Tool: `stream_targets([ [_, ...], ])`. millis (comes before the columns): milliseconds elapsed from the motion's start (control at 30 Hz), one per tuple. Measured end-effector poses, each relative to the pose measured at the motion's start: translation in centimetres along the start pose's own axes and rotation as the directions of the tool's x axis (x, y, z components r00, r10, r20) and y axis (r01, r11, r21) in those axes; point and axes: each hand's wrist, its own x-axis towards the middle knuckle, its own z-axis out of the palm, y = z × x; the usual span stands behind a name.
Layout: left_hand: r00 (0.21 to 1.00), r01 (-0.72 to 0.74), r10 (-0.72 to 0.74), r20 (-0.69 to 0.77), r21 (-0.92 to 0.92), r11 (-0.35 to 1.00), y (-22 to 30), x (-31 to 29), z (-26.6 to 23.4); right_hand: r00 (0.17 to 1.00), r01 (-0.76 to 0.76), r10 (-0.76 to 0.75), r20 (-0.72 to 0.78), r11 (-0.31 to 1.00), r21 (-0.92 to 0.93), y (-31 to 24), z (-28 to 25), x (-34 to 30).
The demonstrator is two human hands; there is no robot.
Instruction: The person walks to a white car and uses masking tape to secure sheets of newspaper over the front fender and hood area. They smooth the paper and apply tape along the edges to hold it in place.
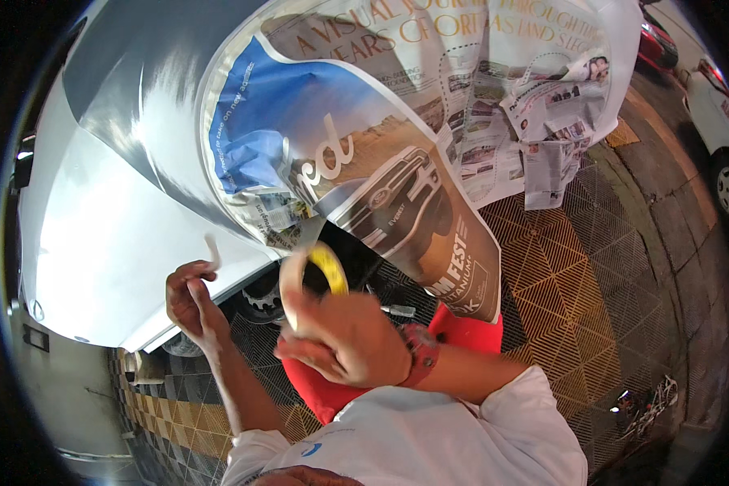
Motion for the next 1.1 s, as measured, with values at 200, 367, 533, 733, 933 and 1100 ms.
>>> stream_targets([
  [200, 0.774, -0.535, 0.543, 0.325, -0.123, 0.836, 10.8, 6.6, 4.7, 0.975, 0.190, -0.213, -0.063, 0.947, -0.257, -3.6, -8.0, 8.5],
  [367, 0.624, -0.694, 0.637, 0.452, -0.056, 0.718, 12.5, 10.1, 6.7, 0.981, 0.076, -0.125, -0.147, 0.951, -0.299, -4.5, -10.0, 7.5],
  [533, 0.826, -0.548, 0.460, 0.325, 0.278, 0.789, 9.6, 12.7, 9.7, 0.873, -0.248, 0.080, -0.482, 0.922, -0.297, 2.2, -15.1, 4.3],
  [733, 0.844, -0.489, 0.278, 0.459, 0.443, 0.751, 8.8, 16.0, 12.6, 0.808, -0.536, 0.548, -0.216, 0.836, 0.117, 8.6, -19.7, 0.5],
  [933, 0.796, -0.574, 0.287, 0.533, 0.515, 0.637, 7.7, 16.6, 14.7, 0.810, -0.546, 0.573, -0.124, 0.815, 0.195, 10.4, -19.8, 0.5],
  [1100, 0.804, -0.569, 0.322, 0.499, 0.491, 0.659, 7.0, 17.6, 14.8, 0.873, -0.413, 0.216, -0.437, 0.803, -0.429, 6.4, -17.6, 0.2],
])
